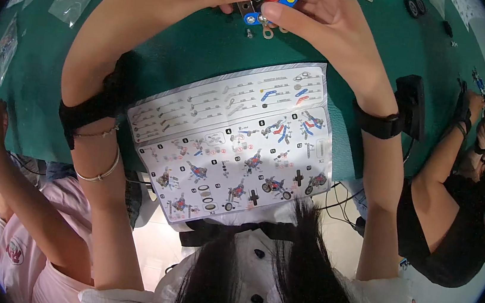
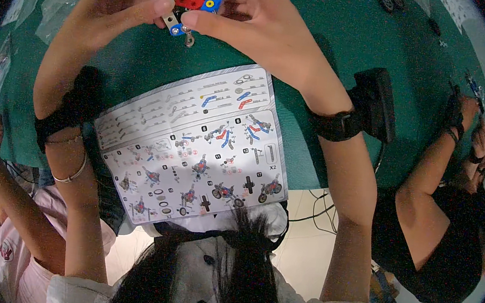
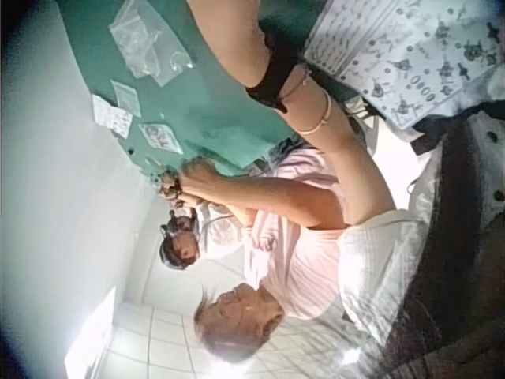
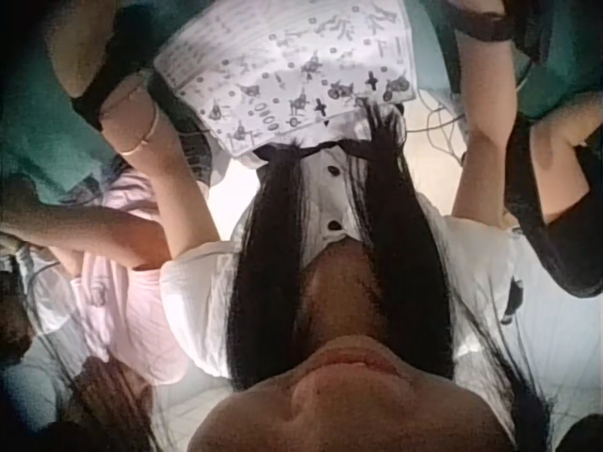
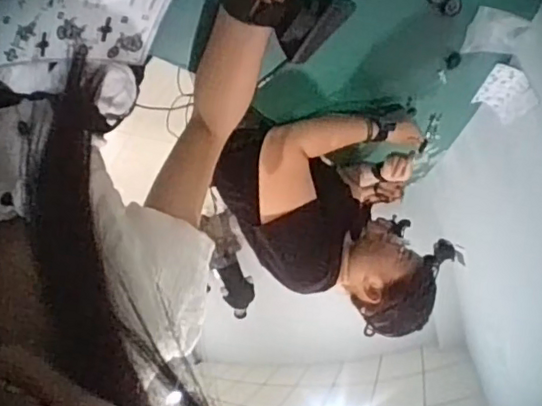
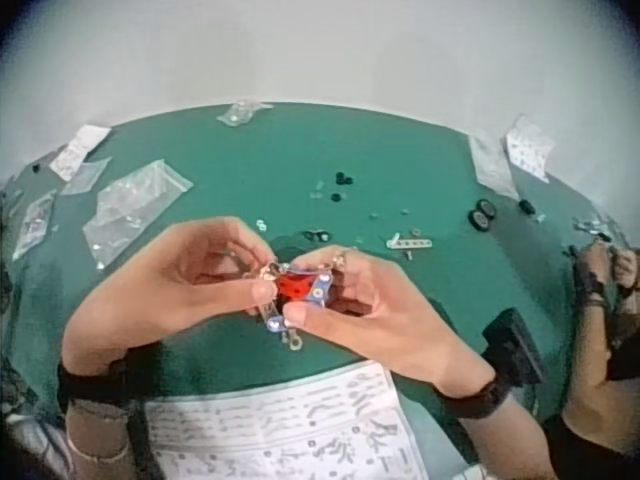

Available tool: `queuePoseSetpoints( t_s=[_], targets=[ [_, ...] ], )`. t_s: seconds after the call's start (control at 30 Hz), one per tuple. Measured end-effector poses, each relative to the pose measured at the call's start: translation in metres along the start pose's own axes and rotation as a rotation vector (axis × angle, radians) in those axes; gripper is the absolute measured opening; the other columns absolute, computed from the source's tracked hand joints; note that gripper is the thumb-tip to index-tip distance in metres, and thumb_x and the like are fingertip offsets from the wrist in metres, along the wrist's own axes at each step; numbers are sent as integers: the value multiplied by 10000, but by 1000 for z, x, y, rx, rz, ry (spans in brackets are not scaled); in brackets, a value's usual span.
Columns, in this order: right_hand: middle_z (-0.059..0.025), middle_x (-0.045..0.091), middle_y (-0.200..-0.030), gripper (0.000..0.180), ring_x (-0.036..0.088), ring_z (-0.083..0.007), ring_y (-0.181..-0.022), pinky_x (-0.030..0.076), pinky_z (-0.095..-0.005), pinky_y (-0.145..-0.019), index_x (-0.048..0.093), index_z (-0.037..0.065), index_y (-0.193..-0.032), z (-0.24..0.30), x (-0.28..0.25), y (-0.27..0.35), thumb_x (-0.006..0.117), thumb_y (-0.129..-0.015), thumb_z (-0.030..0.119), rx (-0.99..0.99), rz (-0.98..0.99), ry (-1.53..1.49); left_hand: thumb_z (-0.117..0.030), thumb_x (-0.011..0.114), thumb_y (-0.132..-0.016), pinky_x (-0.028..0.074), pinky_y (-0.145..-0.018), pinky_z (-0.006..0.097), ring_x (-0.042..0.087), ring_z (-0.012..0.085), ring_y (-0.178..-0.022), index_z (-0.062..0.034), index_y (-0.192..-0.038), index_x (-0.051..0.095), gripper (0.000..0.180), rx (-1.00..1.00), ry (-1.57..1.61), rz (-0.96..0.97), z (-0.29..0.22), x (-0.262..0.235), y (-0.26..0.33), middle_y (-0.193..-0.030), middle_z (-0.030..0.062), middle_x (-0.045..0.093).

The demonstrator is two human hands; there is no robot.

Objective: The person assembles a toy motorcycle by joining metal and plastic pieces with screws and nuts while consulting an instruction manual. They use an Allen key to tighten the fasteners before setting the partially completed frame down to pick up a new metal rod.

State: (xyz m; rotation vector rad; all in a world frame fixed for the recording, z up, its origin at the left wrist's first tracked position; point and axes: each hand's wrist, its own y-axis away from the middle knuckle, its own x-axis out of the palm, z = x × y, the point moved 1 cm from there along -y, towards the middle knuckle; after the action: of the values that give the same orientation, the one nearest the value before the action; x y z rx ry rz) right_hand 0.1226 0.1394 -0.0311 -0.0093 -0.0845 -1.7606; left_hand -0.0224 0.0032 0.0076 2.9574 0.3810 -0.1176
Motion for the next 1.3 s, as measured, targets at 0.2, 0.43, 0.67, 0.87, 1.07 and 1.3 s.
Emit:
queuePoseSetpoints(
  t_s=[0.2, 0.43, 0.67, 0.87, 1.07, 1.3],
  targets=[
    [-59, 616, -1010, 321, 556, -88, -894, 460, -222, -784, 503, -26, -1163, 1, 1, 0, 630, -901, 110, -55, 12, 19, -158, 659, -874, 454, -695, 218, 564, 96, -763, -5, -1008, 599, 212, 135, -231, 36, 37, -19, -8, -904, 29, 607],
    [-51, 598, -1022, 347, 555, -88, -908, 457, -222, -788, 471, -19, -1204, 0, 1, 1, 616, -902, 71, -145, -36, 11, -262, 637, -896, 410, -623, 234, 498, 92, -683, -34, -965, 624, 239, 129, -318, 74, 38, -26, -11, -869, 10, 595],
    [-71, 584, -1044, 456, 567, -106, -937, 479, -236, -791, 397, -3, -1264, -2, 2, 0, 634, -876, 23, -165, 33, -29, -106, 619, -908, 460, -715, 230, 550, 96, -779, 12, -968, 567, 142, -40, -11, 13, 22, -12, -3, -855, 22, 586],
    [-66, 576, -1038, 467, 566, -107, -905, 495, -222, -761, 398, 1, -1259, 4, 5, 4, 640, -859, -9, -90, -43, -87, -76, 626, -898, 452, -706, 222, 547, 86, -776, 18, -966, 566, 131, 8, -85, 54, 8, -5, -2, -855, 23, 598],
    [-49, 563, -1036, 452, 554, -96, -886, 488, -215, -742, 428, 6, -1239, -1, 4, 3, 657, -849, -2, -40, -112, -92, -84, 661, -872, 458, -733, 212, 567, 74, -818, 31, -973, 561, 183, 70, -94, 36, 6, -2, 0, -877, 37, 624],
    [-49, 542, -1099, 459, 541, -97, -938, 479, -219, -756, 432, 22, -1257, 1, 11, 4, 655, -856, 19, -54, -117, -51, -93, 664, -868, 448, -706, 209, 577, 86, -786, 43, -931, 570, 177, 224, -53, 80, 27, -5, -3, -834, 36, 638]
  ],
)
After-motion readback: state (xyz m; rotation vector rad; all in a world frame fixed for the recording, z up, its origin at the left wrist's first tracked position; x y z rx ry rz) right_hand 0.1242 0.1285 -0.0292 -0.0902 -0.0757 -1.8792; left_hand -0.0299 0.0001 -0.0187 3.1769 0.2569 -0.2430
